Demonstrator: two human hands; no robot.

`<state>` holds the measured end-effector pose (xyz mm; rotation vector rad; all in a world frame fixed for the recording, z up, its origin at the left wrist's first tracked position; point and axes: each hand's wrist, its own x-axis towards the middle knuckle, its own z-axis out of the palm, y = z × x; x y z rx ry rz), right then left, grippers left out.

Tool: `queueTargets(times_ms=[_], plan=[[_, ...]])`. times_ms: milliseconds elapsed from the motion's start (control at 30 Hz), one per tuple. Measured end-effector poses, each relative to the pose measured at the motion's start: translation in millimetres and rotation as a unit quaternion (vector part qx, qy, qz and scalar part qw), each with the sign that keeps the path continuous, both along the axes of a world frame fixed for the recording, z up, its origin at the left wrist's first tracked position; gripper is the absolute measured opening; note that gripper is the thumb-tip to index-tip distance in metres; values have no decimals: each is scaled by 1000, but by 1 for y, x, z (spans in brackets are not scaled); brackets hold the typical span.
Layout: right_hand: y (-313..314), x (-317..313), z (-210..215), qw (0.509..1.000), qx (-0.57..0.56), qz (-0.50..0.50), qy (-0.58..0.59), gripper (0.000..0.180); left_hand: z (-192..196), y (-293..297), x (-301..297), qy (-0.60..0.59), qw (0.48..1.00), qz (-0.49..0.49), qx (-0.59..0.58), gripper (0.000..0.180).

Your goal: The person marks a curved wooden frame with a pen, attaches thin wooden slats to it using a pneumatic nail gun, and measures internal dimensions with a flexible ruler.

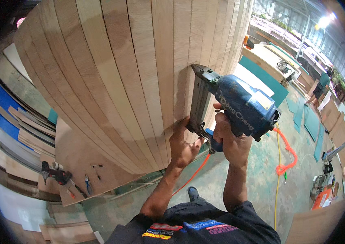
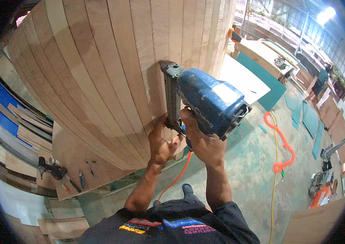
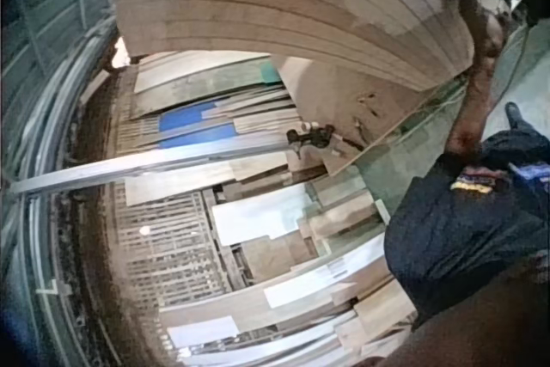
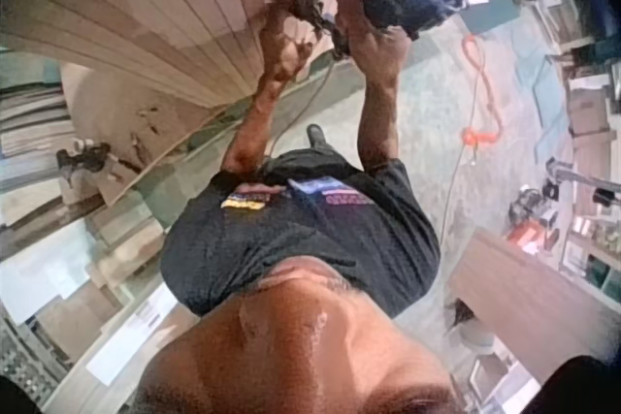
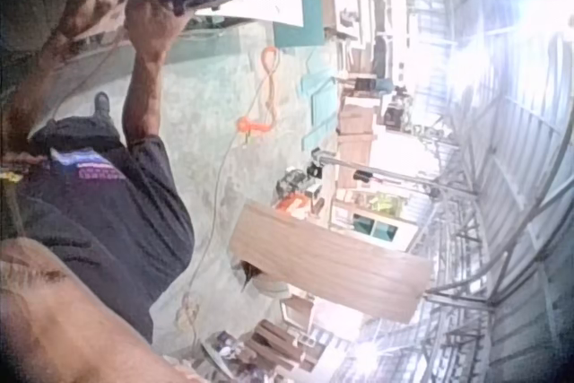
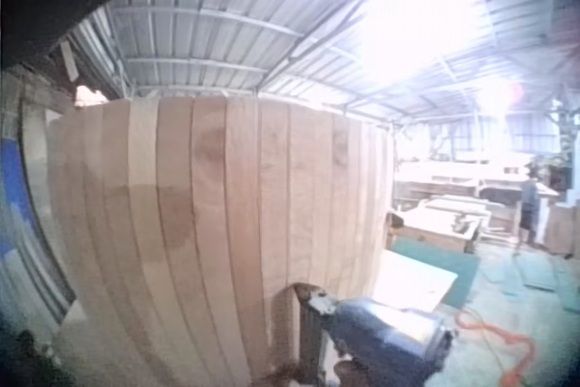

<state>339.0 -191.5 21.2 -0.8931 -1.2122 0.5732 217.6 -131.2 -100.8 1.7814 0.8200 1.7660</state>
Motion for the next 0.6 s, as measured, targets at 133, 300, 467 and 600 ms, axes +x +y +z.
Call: queueTargets(times_ms=[133,300,467,600], plan=[[-3,5,-6,996,46,1,-70,25,7,-7,1,-8,999,-32,-19,65],[-8,-1,-1,999,41,20,-16,25,11,-14,-5,45,997,27,-53,61],[-9,6,8,1000,-10,-14,16,23,26,-19,0,53,995,25,-80,64],[-11,2,15,999,-22,-14,34,23,21,-16,-1,55,997,29,-53,65]])
